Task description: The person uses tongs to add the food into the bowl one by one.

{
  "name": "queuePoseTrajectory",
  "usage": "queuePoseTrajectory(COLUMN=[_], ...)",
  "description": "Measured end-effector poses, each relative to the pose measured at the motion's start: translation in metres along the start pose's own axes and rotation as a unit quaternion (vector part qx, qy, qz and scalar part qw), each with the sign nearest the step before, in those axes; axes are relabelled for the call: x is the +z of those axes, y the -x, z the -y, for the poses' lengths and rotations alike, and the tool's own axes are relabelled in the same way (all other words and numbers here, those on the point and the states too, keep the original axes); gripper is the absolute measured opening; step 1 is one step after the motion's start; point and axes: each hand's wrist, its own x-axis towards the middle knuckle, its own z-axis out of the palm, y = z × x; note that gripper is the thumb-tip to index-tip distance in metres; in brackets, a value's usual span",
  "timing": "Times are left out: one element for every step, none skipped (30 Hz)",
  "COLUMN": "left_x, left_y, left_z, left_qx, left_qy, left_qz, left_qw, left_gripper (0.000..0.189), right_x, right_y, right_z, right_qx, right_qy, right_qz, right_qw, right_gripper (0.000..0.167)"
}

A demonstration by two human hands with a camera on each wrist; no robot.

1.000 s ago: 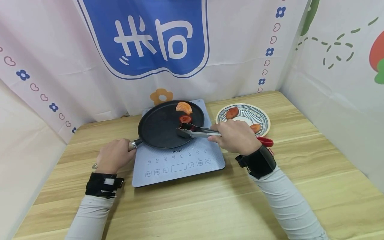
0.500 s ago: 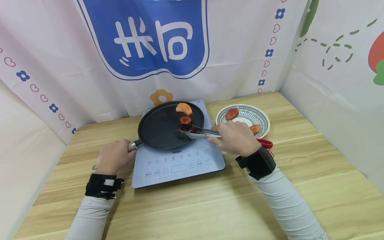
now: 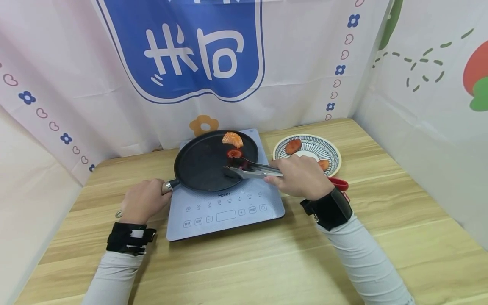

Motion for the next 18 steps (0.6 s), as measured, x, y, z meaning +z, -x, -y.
queuePoseTrajectory(left_x=[0.000,0.000,0.000,0.000,0.000,0.000,0.000,0.001,0.001,0.000,0.000,0.000,0.000,0.000,0.000,-0.001,0.000,-0.001], left_y=[0.000,0.000,0.000,0.000,0.000,0.000,0.000,0.000,0.000,0.000,0.000,0.000,0.000,0.000,0.000,0.000,0.000,0.000], left_z=[0.000,0.000,0.000,0.000,0.000,-0.001,-0.001,-0.001,-0.001,-0.001,-0.002,-0.002,-0.002,-0.002,-0.002,-0.002,-0.001,-0.001], left_qx=[0.000,0.000,0.000,-0.001,-0.001,-0.002,-0.002,-0.003,-0.004,-0.004,-0.004,-0.004,-0.003,-0.003,-0.003,-0.003,-0.003,-0.003], left_qy=[0.000,0.000,0.000,0.000,0.001,0.001,0.002,0.002,0.002,0.002,0.002,0.002,0.002,0.003,0.003,0.003,0.002,0.002], left_qz=[0.000,0.000,-0.001,0.000,0.001,0.002,0.003,0.004,0.005,0.007,0.008,0.008,0.008,0.008,0.006,0.005,0.003,0.002], left_qw=[1.0000,1.0000,1.0000,1.0000,1.0000,1.0000,1.0000,1.0000,1.0000,1.0000,1.0000,1.0000,1.0000,1.0000,1.0000,1.0000,1.0000,1.0000], left_gripper=[0.026,0.026,0.026,0.025,0.025,0.025,0.025,0.025,0.025,0.024,0.024,0.024,0.024,0.024,0.024,0.024,0.024,0.024], right_x=[0.000,-0.001,-0.002,-0.002,-0.003,-0.004,-0.005,-0.006,-0.007,-0.008,-0.009,-0.010,-0.011,-0.012,-0.013,-0.014,-0.015,-0.016], right_y=[0.000,0.001,0.002,0.002,0.003,0.004,0.005,0.006,0.007,0.008,0.009,0.010,0.011,0.012,0.013,0.014,0.015,0.016], right_z=[0.000,0.000,-0.001,-0.001,-0.001,-0.001,-0.001,-0.001,-0.002,-0.002,-0.002,-0.003,-0.004,-0.005,-0.006,-0.007,-0.008,-0.009], right_qx=[0.000,0.000,0.002,0.002,0.003,0.005,0.006,0.007,0.006,0.006,0.005,0.005,0.005,0.003,0.002,0.002,0.002,0.003], right_qy=[0.000,-0.001,-0.003,-0.005,-0.005,-0.007,-0.009,-0.011,-0.014,-0.016,-0.017,-0.018,-0.017,-0.014,-0.011,-0.007,-0.004,-0.001], right_qz=[0.000,-0.001,0.000,0.001,0.001,0.003,0.004,0.007,0.009,0.011,0.012,0.012,0.011,0.008,0.005,0.000,-0.004,-0.007], right_qw=[1.0000,1.0000,1.0000,1.0000,1.0000,1.0000,0.9999,0.9999,0.9998,0.9998,0.9998,0.9998,0.9998,0.9999,0.9999,1.0000,1.0000,1.0000], right_gripper=[0.038,0.039,0.040,0.041,0.040,0.040,0.041,0.041,0.041,0.042,0.042,0.042,0.042,0.040,0.039,0.038,0.036,0.035])
